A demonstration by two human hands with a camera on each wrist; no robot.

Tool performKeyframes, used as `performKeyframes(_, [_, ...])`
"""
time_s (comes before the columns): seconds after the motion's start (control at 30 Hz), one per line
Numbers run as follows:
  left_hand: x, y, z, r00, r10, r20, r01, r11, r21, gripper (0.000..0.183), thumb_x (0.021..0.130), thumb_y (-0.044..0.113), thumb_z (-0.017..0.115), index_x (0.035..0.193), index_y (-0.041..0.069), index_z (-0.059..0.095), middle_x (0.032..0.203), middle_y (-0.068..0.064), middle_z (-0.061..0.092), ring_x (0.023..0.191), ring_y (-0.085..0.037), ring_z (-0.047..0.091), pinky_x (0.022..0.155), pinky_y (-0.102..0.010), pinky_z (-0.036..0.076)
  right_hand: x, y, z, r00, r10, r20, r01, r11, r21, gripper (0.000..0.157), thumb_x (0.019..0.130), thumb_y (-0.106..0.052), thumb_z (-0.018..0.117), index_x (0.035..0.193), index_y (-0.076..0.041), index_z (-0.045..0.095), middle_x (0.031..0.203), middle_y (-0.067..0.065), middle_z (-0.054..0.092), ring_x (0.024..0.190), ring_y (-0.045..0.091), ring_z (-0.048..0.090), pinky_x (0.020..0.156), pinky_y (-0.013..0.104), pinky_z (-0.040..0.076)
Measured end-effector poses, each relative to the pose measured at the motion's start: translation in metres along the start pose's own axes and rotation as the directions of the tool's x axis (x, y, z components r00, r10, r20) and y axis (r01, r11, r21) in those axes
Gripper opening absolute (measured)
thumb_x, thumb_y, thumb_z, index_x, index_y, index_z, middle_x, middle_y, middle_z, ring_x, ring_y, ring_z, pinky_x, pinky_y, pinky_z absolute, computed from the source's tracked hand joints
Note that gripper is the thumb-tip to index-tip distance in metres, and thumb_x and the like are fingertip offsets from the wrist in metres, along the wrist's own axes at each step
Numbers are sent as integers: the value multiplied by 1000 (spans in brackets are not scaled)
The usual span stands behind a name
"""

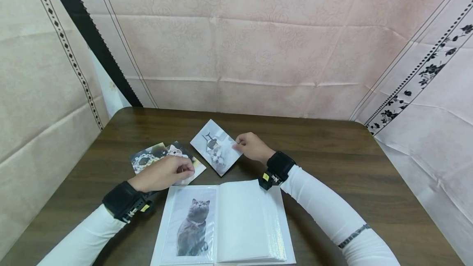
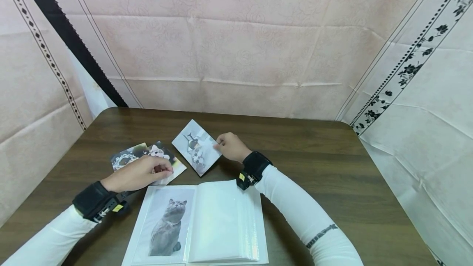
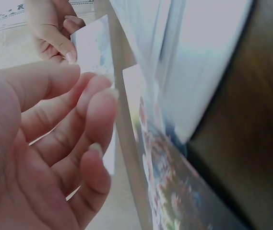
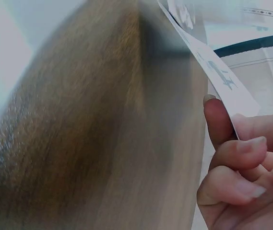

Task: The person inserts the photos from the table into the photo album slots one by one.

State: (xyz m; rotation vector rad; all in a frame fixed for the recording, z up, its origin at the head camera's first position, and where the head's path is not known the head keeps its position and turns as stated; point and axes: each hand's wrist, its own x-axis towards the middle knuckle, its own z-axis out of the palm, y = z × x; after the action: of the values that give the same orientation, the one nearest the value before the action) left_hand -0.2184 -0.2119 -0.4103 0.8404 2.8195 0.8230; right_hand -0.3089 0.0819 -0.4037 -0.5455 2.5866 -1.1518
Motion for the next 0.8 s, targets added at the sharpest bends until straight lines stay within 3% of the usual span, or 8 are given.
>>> performKeyframes(0.17, [3, 1, 0, 999, -23, -29, 22, 999, -38, 8, 92, 21, 63, 96, 20, 69, 78, 9, 60, 70, -11, 54, 59, -26, 47, -5, -1, -5, 1000, -7, 25, 6, 999, 47, 12, 94, -19, 59, 92, -8, 64, 87, 7, 62, 76, 22, 54, 63, 28, 43])
performKeyframes(0.47, [7, 0, -2, 998, -10, -64, 2, 993, -121, 11, 92, 19, 62, 98, 15, 70, 81, 7, 62, 73, -13, 55, 62, -27, 49, -14, 0, -11, 998, 28, 61, -38, 986, 161, 12, 91, -13, 63, 100, -5, 59, 76, 12, 61, 59, 22, 55, 57, 27, 42])
performKeyframes(0.8, [14, -2, 1, 992, -58, -112, 26, 964, -264, 21, 94, 23, 59, 108, 11, 69, 83, -5, 66, 71, -20, 58, 56, -29, 47, -24, 0, -8, 993, -11, 117, -23, 958, 287, 21, 89, -9, 65, 107, -4, 54, 91, 31, 64, 72, 37, 63, 60, 28, 48])
